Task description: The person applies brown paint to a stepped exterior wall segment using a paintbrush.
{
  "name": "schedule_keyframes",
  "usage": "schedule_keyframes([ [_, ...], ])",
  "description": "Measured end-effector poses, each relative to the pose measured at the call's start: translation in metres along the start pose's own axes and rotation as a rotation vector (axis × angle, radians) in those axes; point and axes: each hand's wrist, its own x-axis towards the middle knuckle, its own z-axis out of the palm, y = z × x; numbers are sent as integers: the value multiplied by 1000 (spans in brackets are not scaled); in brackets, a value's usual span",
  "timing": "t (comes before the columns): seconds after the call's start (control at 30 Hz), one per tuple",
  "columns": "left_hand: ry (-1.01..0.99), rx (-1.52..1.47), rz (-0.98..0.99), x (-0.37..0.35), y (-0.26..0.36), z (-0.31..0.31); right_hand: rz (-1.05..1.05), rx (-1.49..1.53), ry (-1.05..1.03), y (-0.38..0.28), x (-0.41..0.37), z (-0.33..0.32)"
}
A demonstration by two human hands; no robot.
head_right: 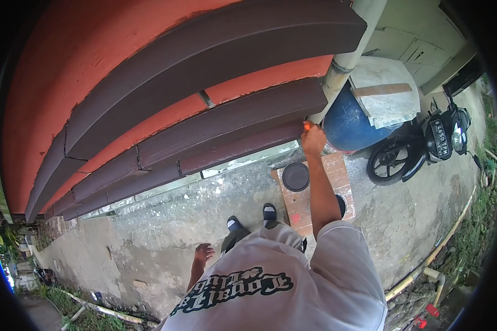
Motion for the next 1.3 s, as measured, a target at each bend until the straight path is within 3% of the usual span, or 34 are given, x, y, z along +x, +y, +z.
schedule_keyframes([
  [0.1, 5, 20, 10, -8, 2, 8, -104, -42, -101, -18, -25, 54],
  [0.23, -1, 12, -28, -12, -1, 9, -286, 401, -95, -99, -74, 55],
  [0.37, 10, 34, -52, -14, 3, 8, -38, 760, -327, -98, -61, 48],
  [0.4, 20, 41, -68, -18, 5, 8, -35, 725, -301, -80, -46, 47],
  [0.47, 13, 46, -54, -14, 2, 3, -114, 666, -61, -30, -16, 57],
  [0.57, 15, 41, -30, -12, 3, 0, -21, 199, -58, 1, 19, -3],
  [0.67, 21, 41, -24, -16, 3, 0, -88, 130, 5, 23, 45, 5],
  [0.7, 23, 41, -25, -16, 3, 1, -69, 160, -65, 10, 40, -12],
  [0.8, 25, 37, -11, -23, 0, 3, -342, 263, -239, 12, 30, 5],
  [0.9, 23, 17, -28, -23, -5, 4, -516, 359, -162, 9, 10, 16],
  [1.0, 19, 32, -42, -25, -12, 5, -583, 358, -176, 15, 3, 27],
  [1.2, 37, 26, -57, -27, -16, 3, -387, 347, -123, 17, 9, 21],
  [1.3, 38, 9, -50, -29, -19, 0, -599, 339, -189, 8, 8, 29],
])
